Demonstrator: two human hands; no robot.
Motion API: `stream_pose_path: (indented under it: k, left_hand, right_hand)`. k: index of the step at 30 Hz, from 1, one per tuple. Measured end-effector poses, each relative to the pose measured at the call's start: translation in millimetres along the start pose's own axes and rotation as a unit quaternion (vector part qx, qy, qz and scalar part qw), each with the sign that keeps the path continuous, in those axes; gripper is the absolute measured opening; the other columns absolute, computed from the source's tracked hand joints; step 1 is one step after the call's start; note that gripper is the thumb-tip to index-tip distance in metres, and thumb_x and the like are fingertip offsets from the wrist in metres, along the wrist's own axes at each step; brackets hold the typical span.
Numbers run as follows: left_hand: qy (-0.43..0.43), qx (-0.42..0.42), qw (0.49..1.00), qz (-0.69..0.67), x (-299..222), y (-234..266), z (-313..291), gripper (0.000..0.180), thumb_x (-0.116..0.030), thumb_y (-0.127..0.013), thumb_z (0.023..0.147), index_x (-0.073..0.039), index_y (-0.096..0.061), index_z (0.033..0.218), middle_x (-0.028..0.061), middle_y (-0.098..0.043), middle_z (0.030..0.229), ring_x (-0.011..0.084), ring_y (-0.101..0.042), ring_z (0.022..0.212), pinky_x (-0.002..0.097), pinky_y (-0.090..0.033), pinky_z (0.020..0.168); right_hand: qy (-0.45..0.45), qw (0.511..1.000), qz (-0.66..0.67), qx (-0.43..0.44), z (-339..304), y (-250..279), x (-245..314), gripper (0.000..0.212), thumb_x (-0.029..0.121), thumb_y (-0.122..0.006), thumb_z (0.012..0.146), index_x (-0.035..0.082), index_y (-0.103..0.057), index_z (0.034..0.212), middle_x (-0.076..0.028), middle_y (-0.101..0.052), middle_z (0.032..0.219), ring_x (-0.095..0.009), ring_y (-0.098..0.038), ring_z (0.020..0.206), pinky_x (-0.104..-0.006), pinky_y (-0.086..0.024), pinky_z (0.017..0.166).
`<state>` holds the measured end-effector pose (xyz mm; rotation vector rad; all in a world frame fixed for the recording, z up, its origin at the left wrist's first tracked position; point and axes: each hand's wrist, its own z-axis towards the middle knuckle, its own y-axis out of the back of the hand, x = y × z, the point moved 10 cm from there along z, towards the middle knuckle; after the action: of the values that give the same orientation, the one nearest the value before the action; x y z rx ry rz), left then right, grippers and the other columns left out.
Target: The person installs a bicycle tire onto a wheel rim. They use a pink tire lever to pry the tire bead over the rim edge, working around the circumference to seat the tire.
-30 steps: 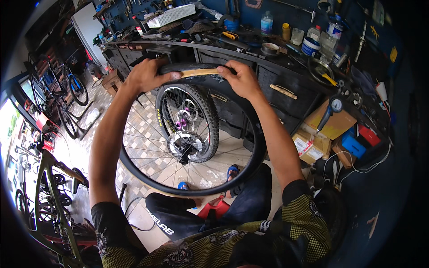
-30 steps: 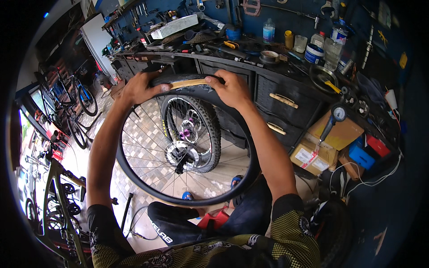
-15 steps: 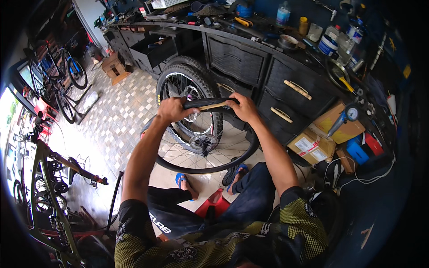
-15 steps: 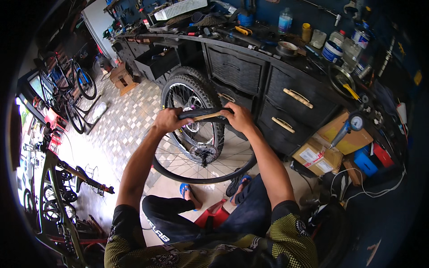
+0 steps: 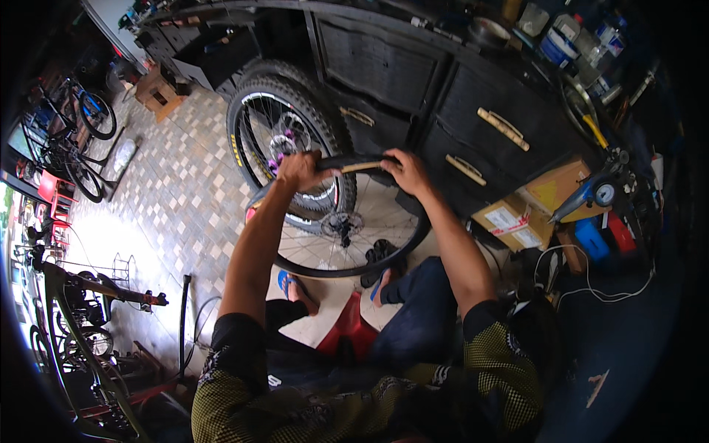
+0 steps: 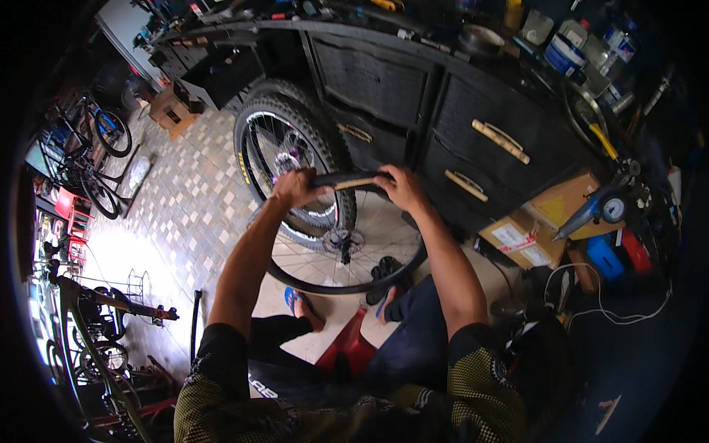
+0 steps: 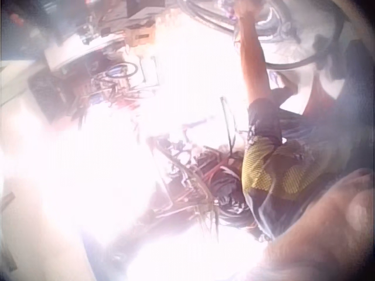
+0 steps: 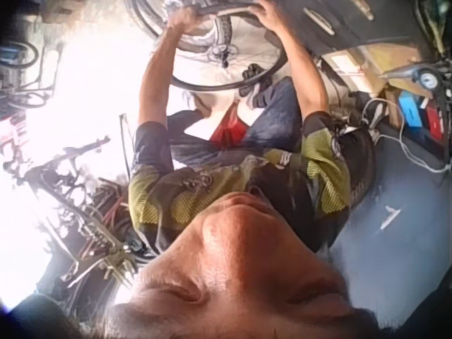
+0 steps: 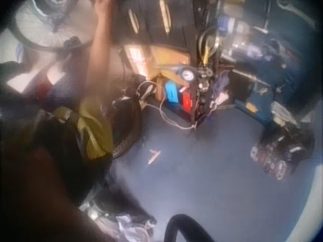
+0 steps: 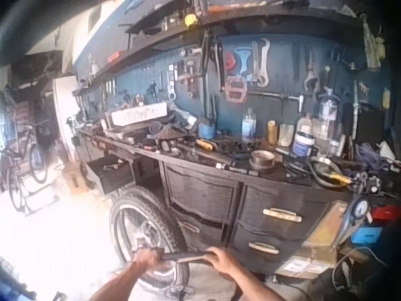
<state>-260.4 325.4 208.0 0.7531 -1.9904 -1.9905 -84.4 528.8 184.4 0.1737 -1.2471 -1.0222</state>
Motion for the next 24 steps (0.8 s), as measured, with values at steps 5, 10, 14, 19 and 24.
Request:
stream_pose_path:
  k: [5,10,14,19,24]
  left_hand:
    - [0.005,0.016,0.999,-0.038,-11,-1,-6,0.086,-0.088,-0.062,0.083,-0.008,-0.069,0.113,0.0203,-0.076,0.096,0.0418,-0.077,0.093,0.0535,-0.061,0.081]
    - [0.000,0.011,0.999,-0.053,-12,0,-24,0.092,-0.085,-0.065,0.084,-0.008,-0.063,0.134,0.0252,-0.072,0.120,0.0445,-0.075,0.103,0.0546,-0.060,0.089]
    - [-0.012,-0.102,0.985,-0.135,-14,24,-44,0.087,-0.072,-0.064,0.094,-0.006,-0.057,0.149,0.0288,-0.067,0.134,0.0464,-0.065,0.125,0.0511,-0.052,0.108]
    - [-0.002,-0.234,0.888,-0.396,10,42,-77,0.062,-0.048,-0.055,0.110,-0.001,-0.055,0.150,0.0245,-0.067,0.140,0.0363,-0.065,0.130,0.0431,-0.048,0.112]
    - [0.163,-0.200,0.621,-0.741,3,-30,-119,0.031,-0.031,-0.060,0.111,-0.003,-0.071,0.109,-0.0002,-0.065,0.075,0.0097,-0.053,0.053,0.0281,-0.044,0.047]
  right_hand:
    - [-0.027,0.998,-0.040,0.044,-5,1,2,0.052,0.051,-0.072,0.098,0.005,-0.074,0.122,-0.018,-0.077,0.114,-0.038,-0.072,0.109,-0.0470,-0.056,0.093]
    - [-0.030,0.998,-0.040,0.041,-29,18,10,0.068,0.063,-0.060,0.102,0.007,-0.067,0.139,-0.018,-0.067,0.141,-0.037,-0.058,0.136,-0.0489,-0.044,0.113]
    - [-0.229,0.810,0.538,-0.047,-59,29,-11,0.101,0.084,-0.025,0.101,0.009,-0.032,0.167,-0.012,-0.043,0.168,-0.027,-0.040,0.153,-0.0471,-0.035,0.121]
    - [-0.155,0.615,0.772,-0.028,-70,30,60,0.091,0.075,-0.036,0.105,0.008,-0.033,0.166,-0.014,-0.043,0.166,-0.027,-0.041,0.152,-0.0439,-0.037,0.120]
    - [-0.147,0.824,0.547,-0.018,-87,0,126,0.047,0.019,-0.054,0.109,0.001,-0.055,0.153,-0.013,-0.062,0.150,-0.021,-0.061,0.135,-0.0345,-0.048,0.111]
